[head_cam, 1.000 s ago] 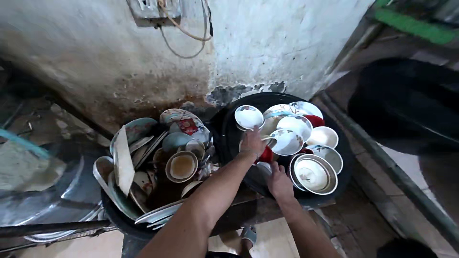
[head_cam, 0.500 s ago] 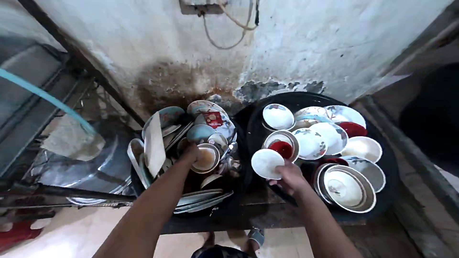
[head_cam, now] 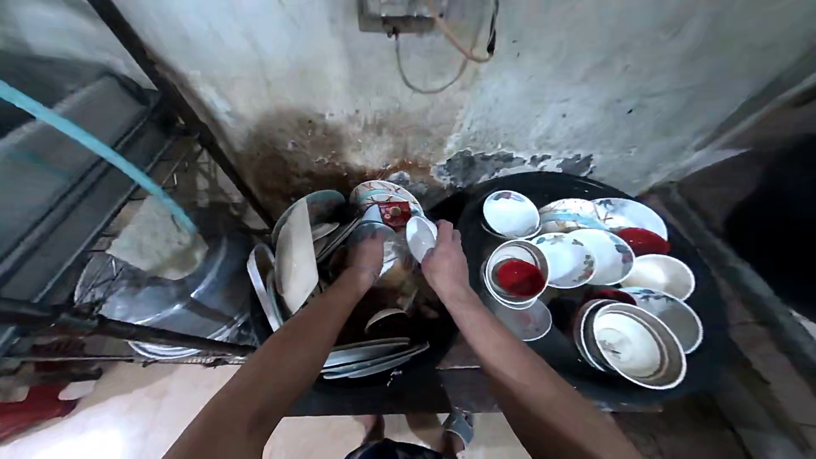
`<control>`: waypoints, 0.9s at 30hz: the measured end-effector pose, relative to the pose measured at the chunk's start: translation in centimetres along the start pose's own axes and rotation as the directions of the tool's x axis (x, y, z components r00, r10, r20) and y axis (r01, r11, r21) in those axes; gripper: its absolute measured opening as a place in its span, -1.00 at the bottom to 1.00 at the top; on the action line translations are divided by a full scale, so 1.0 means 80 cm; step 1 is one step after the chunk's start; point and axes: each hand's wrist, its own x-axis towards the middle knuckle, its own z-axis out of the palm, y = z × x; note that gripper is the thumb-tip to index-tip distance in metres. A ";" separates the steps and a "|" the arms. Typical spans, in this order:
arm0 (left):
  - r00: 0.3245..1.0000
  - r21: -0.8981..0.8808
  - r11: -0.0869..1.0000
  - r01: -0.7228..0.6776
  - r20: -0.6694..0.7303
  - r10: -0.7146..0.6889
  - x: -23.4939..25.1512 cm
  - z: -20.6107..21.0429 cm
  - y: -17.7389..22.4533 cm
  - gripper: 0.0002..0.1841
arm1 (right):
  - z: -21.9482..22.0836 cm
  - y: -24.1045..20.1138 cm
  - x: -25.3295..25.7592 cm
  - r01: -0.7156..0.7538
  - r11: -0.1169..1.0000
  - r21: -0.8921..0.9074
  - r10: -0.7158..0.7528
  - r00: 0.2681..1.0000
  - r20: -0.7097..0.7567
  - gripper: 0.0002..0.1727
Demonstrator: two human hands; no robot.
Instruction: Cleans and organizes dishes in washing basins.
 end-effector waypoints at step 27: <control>0.894 -0.414 0.796 -0.441 -0.125 0.430 0.034 0.084 0.283 -0.37 | -0.045 0.288 -0.096 -0.285 0.938 -0.196 0.253 0.952 -0.174 -0.42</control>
